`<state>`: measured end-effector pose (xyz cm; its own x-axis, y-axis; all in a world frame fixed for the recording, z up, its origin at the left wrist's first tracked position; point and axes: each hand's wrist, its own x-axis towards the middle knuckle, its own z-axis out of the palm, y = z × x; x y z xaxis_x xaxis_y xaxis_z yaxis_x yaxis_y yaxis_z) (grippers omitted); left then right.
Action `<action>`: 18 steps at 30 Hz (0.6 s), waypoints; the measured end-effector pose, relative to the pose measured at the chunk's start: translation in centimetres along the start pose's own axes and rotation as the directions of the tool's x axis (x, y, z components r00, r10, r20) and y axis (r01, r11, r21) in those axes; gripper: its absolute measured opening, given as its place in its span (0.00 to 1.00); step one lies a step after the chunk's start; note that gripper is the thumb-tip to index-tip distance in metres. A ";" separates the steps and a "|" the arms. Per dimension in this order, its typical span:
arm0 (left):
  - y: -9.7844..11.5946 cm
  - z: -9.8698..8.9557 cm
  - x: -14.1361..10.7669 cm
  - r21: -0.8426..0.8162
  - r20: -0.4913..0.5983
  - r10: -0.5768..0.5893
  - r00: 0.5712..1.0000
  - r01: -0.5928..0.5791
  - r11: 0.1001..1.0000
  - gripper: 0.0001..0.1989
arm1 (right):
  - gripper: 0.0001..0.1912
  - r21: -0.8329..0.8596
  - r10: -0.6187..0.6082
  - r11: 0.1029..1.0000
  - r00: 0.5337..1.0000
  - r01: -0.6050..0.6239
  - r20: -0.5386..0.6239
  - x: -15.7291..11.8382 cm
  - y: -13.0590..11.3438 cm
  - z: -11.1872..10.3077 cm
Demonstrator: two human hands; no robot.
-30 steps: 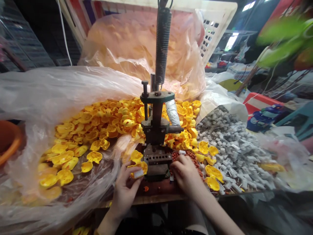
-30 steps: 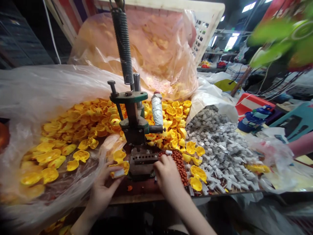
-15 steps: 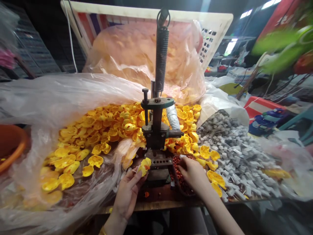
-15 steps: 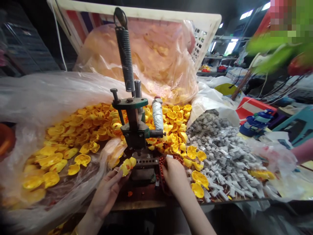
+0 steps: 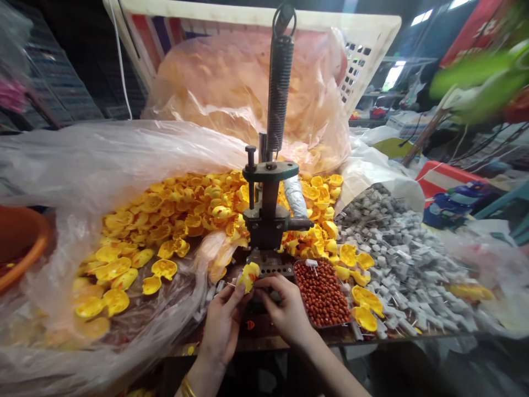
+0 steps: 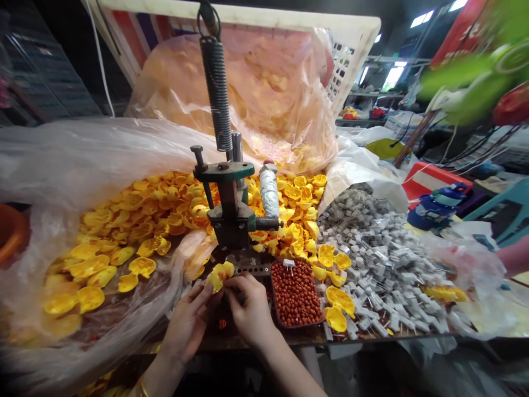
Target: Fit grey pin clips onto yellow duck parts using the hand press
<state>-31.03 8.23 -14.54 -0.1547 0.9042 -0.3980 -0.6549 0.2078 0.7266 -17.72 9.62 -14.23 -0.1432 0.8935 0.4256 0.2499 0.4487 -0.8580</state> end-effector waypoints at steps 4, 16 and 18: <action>-0.2 -0.4 0.1 0.058 0.051 0.022 0.998 -0.025 0.998 0.17 | 0.09 -0.022 -0.030 0.999 0.999 0.031 0.017 -0.1 0.4 0.1; 0.6 0.4 7.3 0.683 0.459 0.279 0.844 -0.535 0.497 0.13 | 0.06 -0.618 0.097 0.763 0.978 -0.191 -0.183 5.2 4.5 -4.5; 1.0 0.9 7.6 0.688 0.527 0.241 0.815 -0.575 0.442 0.10 | 0.12 -0.467 0.048 0.854 0.928 -0.230 -0.370 8.9 4.0 -7.2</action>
<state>-32.23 15.66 -16.38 0.1059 0.9837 0.1456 0.3080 -0.1717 0.9358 -11.05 19.49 -11.83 0.2333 0.8565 0.4604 0.6934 0.1854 -0.6963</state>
